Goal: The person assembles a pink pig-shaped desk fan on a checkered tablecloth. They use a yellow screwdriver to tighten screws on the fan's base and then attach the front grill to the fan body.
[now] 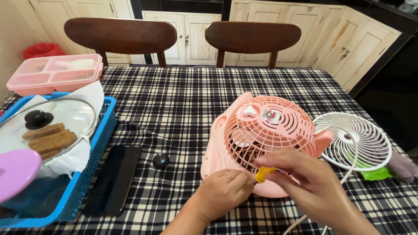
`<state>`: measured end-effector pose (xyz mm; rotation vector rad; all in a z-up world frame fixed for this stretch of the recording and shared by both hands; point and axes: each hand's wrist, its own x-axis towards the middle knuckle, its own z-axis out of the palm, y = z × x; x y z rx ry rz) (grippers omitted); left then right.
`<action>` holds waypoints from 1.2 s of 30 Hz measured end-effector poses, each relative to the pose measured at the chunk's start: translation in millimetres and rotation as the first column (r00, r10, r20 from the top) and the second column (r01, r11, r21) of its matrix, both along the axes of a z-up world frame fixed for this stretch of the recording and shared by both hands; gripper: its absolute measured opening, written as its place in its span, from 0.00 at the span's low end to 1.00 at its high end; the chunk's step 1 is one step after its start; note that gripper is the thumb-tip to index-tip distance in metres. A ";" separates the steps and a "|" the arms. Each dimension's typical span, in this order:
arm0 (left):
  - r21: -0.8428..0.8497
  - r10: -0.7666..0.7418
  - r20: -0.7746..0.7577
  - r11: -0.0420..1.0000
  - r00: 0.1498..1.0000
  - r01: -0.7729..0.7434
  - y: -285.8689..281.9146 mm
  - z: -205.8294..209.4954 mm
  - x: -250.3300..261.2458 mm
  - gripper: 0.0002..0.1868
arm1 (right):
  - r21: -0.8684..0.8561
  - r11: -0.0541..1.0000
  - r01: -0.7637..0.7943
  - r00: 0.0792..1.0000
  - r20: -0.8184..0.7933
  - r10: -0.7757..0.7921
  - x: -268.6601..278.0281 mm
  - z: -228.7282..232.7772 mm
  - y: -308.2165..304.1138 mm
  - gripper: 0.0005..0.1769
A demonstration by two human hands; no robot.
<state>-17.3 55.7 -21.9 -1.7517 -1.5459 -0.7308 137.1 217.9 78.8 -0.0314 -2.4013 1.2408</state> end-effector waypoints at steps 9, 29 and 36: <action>0.023 -0.004 0.028 1.000 1.000 0.003 1.1 -5.9 0.3 0.05 | 0.213 0.977 0.028 0.998 -0.059 -0.016 -1.4 13.5 -17.8 0.22; -0.215 0.108 0.395 0.976 0.912 -0.023 -22.1 25.4 -17.1 0.35 | 0.011 0.985 0.172 0.979 -0.114 -0.170 3.3 -0.6 -27.4 0.24; -0.261 0.146 0.720 0.963 0.678 0.070 -41.4 37.4 -33.8 0.17 | -0.018 0.986 0.167 0.968 -0.188 -0.167 -21.2 -10.9 -39.9 0.27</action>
